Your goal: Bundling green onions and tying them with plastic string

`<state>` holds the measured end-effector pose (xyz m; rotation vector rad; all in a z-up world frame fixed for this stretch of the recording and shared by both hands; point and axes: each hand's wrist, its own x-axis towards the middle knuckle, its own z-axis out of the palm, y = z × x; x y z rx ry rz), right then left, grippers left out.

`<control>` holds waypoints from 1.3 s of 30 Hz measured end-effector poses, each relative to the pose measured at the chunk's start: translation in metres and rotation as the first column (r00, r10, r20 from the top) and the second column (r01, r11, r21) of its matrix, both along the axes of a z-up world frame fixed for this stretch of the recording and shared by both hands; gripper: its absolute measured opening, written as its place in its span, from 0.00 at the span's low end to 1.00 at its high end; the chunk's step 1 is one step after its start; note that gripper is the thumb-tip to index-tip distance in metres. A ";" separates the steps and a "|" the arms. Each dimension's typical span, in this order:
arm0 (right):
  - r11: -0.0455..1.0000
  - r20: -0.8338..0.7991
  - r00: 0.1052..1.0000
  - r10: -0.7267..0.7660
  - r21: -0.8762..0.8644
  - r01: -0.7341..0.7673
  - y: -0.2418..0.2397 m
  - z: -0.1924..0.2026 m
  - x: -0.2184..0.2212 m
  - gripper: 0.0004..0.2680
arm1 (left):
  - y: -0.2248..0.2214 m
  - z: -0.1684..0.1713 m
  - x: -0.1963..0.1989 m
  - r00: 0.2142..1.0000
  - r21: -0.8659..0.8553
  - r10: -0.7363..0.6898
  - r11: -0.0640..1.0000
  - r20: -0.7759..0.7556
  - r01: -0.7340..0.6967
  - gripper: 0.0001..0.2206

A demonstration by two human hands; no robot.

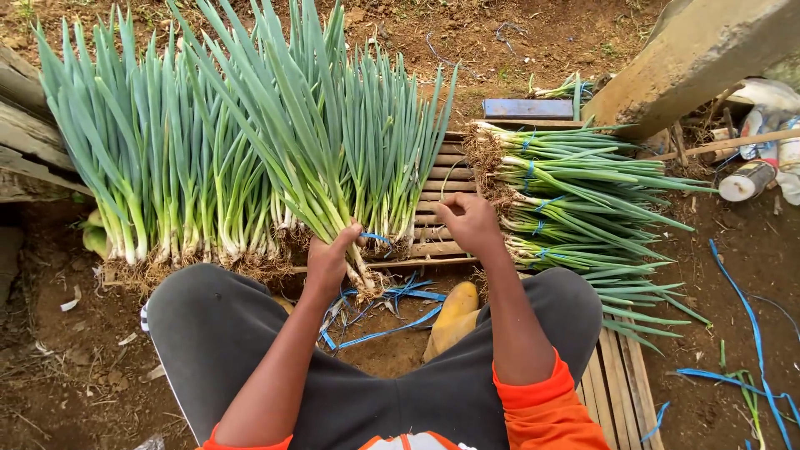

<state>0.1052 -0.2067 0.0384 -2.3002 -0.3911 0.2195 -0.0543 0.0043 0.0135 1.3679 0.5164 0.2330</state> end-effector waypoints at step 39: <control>0.928 0.504 0.849 0.157 0.219 -0.302 0.090 0.000 -0.121 0.09 | -0.029 -0.041 0.045 0.939 -0.152 0.314 0.944 0.138 -0.293 0.17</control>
